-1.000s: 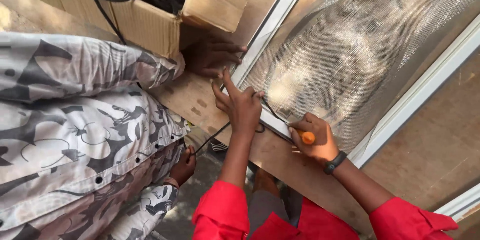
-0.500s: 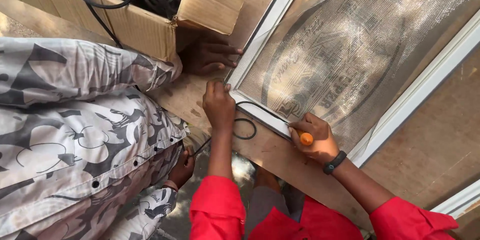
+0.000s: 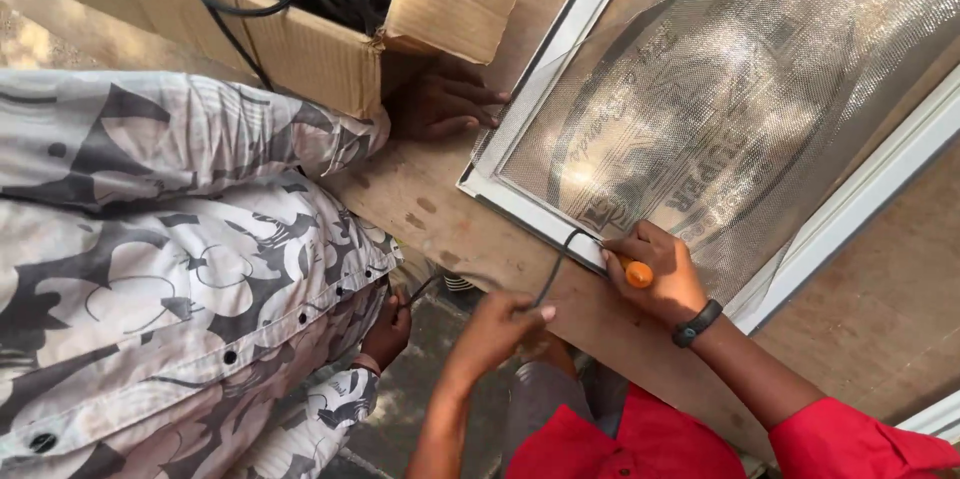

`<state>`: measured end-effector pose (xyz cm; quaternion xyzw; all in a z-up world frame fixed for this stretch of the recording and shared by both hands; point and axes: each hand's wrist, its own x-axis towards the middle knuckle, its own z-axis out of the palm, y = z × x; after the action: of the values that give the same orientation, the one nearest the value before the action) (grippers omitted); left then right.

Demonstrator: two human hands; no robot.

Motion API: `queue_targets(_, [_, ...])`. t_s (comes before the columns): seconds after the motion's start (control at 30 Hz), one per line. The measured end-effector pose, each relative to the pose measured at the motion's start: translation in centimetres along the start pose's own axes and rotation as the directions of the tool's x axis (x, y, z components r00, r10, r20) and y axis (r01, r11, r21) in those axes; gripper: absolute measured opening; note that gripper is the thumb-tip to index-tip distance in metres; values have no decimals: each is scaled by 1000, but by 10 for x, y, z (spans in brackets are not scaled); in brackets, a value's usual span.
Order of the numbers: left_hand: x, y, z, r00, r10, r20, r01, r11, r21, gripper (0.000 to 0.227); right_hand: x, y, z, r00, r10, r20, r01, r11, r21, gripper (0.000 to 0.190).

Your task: Fitting and securing mesh screens into aluminum window frames using a spline and roller tool.

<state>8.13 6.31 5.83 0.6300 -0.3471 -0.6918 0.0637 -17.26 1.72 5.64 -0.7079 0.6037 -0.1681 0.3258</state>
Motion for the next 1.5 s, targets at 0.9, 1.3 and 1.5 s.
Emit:
queue_targets(0.9, [70, 63, -16, 440, 702, -561, -92, 656, 749, 37, -6, -1, 4, 999, -25, -38, 26, 999, 21, 14])
queue_targets(1.3, [62, 65, -61, 815, 570, -103, -186, 426, 885, 46, -6, -1, 6, 999, -30, -35, 30, 1000, -3, 14])
queue_targets(1.5, [99, 67, -59, 791, 545, -277, -297, 738, 605, 47, -8, 6, 10, 1000, 0, -18, -1, 1000, -16, 15])
